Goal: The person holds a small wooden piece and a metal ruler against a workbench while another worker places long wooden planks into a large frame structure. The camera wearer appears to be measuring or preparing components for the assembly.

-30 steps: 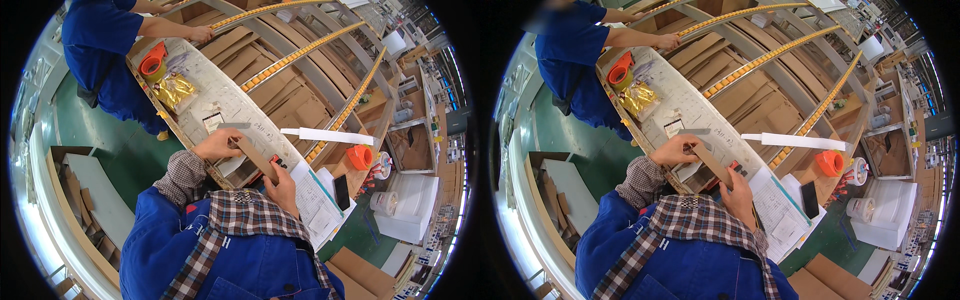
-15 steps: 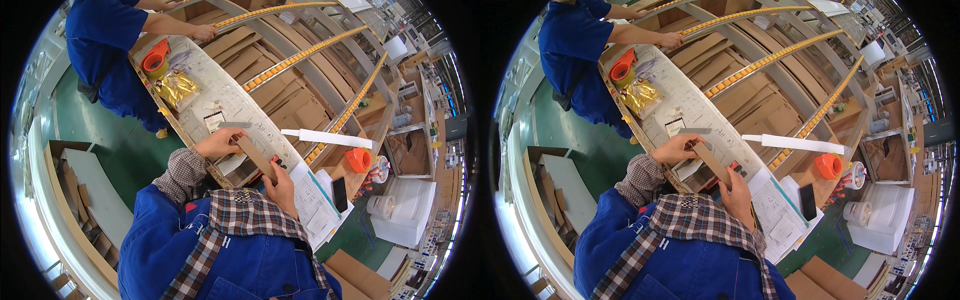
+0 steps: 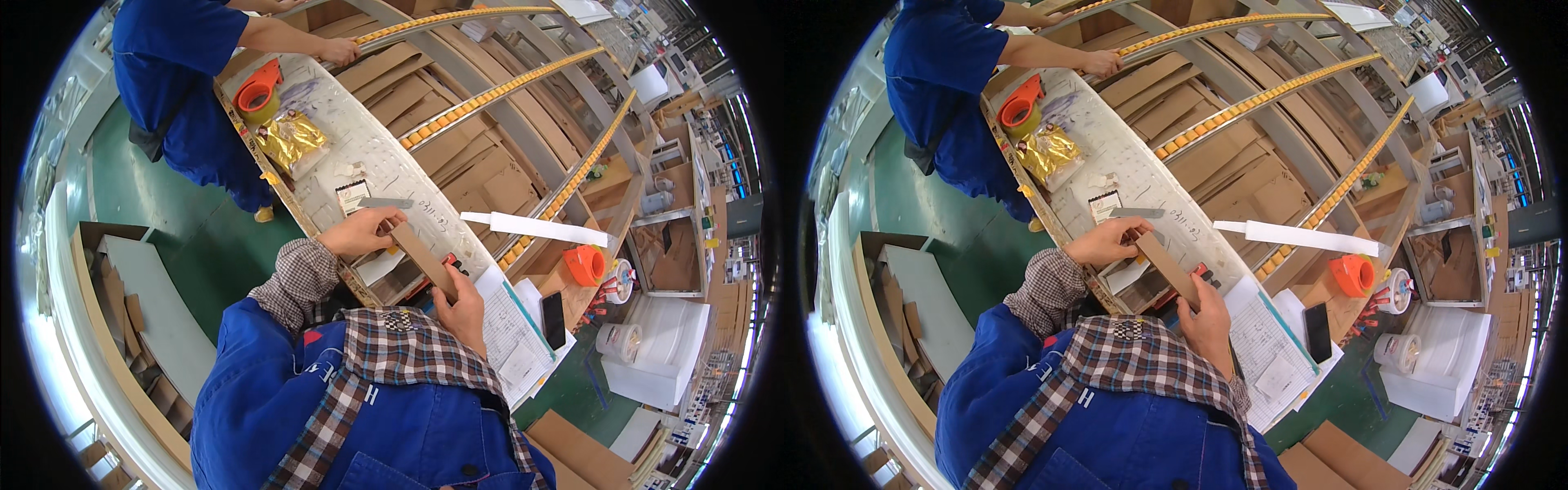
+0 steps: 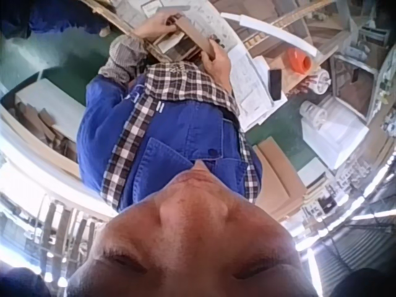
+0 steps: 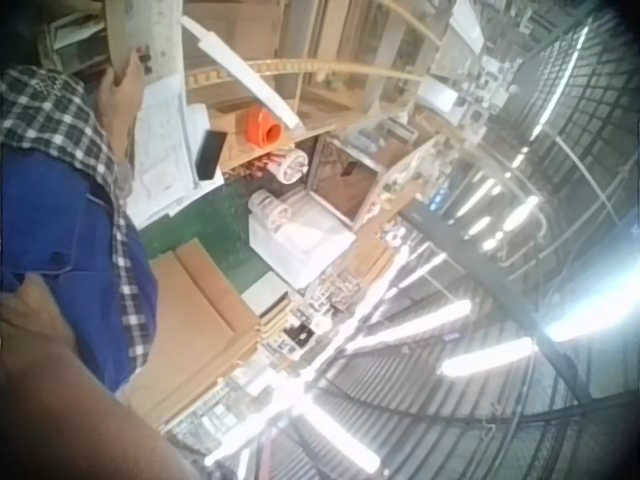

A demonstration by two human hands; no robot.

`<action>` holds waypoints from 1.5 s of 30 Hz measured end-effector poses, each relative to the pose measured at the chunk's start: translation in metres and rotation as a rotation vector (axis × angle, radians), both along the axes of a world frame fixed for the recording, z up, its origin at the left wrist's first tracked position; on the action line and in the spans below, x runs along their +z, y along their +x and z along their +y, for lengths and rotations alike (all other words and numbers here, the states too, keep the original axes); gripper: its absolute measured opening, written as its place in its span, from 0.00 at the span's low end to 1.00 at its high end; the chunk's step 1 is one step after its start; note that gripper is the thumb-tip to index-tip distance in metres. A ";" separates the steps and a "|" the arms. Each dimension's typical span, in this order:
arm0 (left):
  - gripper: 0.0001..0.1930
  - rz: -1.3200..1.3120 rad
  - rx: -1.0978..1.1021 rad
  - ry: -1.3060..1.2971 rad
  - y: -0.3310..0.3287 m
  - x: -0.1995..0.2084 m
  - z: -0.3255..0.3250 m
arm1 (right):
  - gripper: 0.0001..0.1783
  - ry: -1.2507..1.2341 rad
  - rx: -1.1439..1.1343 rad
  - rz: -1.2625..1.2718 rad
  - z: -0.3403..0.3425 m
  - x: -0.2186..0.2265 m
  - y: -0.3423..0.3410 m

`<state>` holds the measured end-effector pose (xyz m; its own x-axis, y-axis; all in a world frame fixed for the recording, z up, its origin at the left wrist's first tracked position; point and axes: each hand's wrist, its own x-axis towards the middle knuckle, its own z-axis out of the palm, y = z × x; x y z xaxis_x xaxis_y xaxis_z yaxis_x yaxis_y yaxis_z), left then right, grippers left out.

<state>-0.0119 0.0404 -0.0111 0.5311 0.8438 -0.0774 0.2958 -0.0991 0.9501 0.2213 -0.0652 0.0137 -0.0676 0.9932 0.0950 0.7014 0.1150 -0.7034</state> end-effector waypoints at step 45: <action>0.14 -0.069 0.004 0.179 -0.001 -0.005 -0.007 | 0.21 0.166 0.084 -0.003 0.005 -0.009 0.003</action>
<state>-0.0127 0.0338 -0.0164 0.5264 0.8430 0.1108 0.2315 -0.2675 0.9354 0.2245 -0.0603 0.0047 -0.1504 0.9548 0.2565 0.6868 0.2876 -0.6676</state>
